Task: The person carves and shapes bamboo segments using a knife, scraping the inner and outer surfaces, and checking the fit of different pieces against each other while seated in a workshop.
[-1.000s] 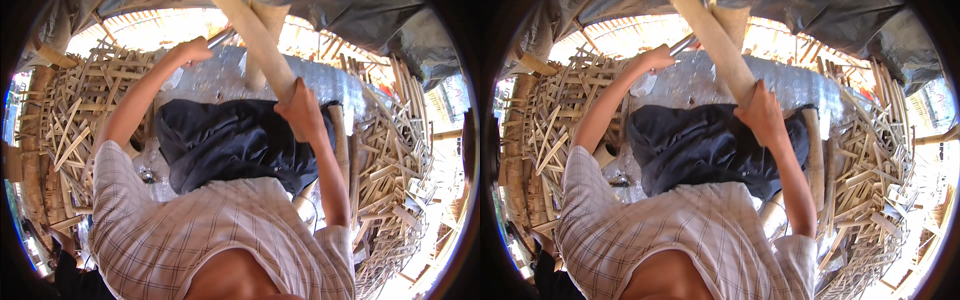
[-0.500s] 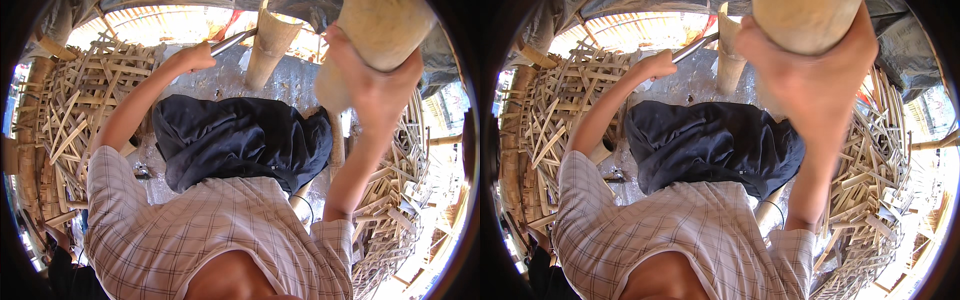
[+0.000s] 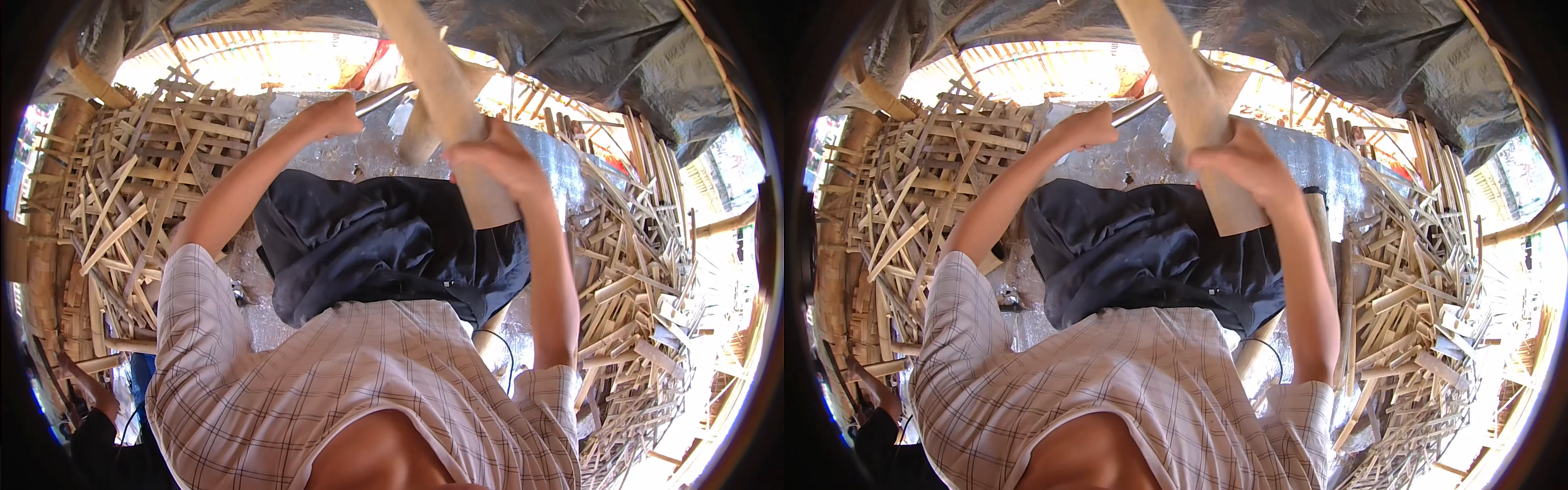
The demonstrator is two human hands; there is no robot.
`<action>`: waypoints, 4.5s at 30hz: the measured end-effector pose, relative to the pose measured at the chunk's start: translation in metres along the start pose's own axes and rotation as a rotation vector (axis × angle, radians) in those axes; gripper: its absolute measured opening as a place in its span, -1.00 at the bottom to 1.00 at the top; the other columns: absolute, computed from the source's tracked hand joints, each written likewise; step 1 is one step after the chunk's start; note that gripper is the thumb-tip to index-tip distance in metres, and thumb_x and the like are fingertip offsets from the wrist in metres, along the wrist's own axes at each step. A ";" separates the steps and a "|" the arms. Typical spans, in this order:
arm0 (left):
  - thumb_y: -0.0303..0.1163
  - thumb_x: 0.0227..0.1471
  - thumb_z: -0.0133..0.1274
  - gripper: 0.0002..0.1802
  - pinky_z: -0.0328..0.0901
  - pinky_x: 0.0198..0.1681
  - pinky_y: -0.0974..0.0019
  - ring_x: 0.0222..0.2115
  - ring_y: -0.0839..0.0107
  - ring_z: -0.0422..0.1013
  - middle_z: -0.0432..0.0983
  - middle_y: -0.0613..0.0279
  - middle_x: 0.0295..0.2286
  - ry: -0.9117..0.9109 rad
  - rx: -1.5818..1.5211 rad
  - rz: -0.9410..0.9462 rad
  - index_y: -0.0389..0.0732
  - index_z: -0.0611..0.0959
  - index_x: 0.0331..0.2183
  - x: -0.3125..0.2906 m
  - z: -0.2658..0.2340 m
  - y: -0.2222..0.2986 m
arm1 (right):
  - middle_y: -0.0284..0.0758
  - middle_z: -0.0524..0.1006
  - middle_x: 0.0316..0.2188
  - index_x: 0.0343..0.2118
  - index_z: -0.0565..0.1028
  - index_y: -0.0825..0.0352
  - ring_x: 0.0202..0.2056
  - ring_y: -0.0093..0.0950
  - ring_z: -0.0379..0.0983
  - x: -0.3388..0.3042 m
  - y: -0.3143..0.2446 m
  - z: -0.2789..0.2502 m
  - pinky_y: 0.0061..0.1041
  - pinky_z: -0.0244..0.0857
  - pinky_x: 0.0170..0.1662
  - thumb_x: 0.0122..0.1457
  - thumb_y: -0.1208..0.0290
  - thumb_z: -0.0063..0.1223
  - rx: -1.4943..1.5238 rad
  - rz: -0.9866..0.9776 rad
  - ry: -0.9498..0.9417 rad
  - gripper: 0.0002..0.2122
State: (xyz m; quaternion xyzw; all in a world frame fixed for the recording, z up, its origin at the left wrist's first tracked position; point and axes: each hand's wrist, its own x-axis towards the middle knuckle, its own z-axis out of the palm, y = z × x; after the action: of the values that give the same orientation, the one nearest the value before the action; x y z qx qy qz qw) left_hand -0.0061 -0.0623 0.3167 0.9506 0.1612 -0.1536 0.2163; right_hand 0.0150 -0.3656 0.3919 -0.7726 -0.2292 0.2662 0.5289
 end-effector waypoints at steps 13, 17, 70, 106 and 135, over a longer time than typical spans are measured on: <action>-0.39 -0.08 -0.01 -0.53 0.38 -0.55 0.09 -0.62 0.17 0.51 0.55 -0.11 -0.57 -0.001 0.056 0.014 -0.52 0.50 -0.13 0.001 0.002 0.014 | 0.09 0.64 -0.29 0.08 0.37 0.54 -0.24 -0.20 0.67 -0.011 0.015 0.021 -0.32 0.51 -0.10 -0.20 0.35 0.45 -0.381 -0.523 0.602 -0.27; -0.37 -0.06 0.02 -0.50 0.40 -0.57 0.13 -0.59 0.21 0.52 0.55 -0.10 -0.55 -0.016 0.004 0.004 -0.51 0.47 -0.09 0.030 0.029 0.004 | 0.23 0.58 -0.17 0.01 0.40 0.58 -0.09 0.14 0.56 0.018 0.102 0.009 -0.11 0.45 0.01 -0.23 0.35 0.45 -0.684 -0.051 0.347 -0.30; -0.42 -0.14 0.11 -0.56 0.34 -0.65 0.07 -0.65 0.08 0.53 0.56 -0.21 -0.56 0.101 -0.231 -0.082 -0.59 0.51 -0.24 0.040 0.126 -0.031 | 0.10 0.55 -0.09 0.13 0.32 0.63 -0.09 -0.11 0.56 0.033 0.109 -0.022 -0.30 0.44 -0.01 -0.22 0.36 0.47 -0.427 0.209 -0.024 -0.18; -0.41 -0.08 0.13 -0.57 0.42 -0.02 -0.12 -0.06 -0.23 0.52 0.57 -0.36 -0.13 0.115 -0.168 -0.179 -0.43 0.62 -0.14 0.018 0.160 -0.040 | -0.22 0.61 -0.39 -0.15 0.54 0.46 -0.36 -0.43 0.57 -0.009 -0.032 -0.034 -0.34 0.45 -0.22 -0.08 0.46 0.29 -0.198 -0.467 0.084 -0.63; -0.43 -0.11 0.15 -0.61 0.45 -0.04 -0.12 -0.08 -0.21 0.54 0.61 -0.22 -0.14 0.161 -0.223 -0.243 -0.38 0.63 -0.17 0.021 0.205 -0.063 | -0.15 0.64 -0.31 0.00 0.37 0.51 -0.30 -0.47 0.59 0.042 0.023 0.032 -0.42 0.50 -0.21 -0.19 0.51 0.44 -0.239 -0.464 0.427 -0.36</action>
State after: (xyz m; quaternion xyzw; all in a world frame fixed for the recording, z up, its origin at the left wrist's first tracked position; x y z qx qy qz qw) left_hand -0.0563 -0.0980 0.1109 0.9036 0.3075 -0.0830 0.2865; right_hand 0.0272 -0.3248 0.3537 -0.7948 -0.3127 -0.0576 0.5170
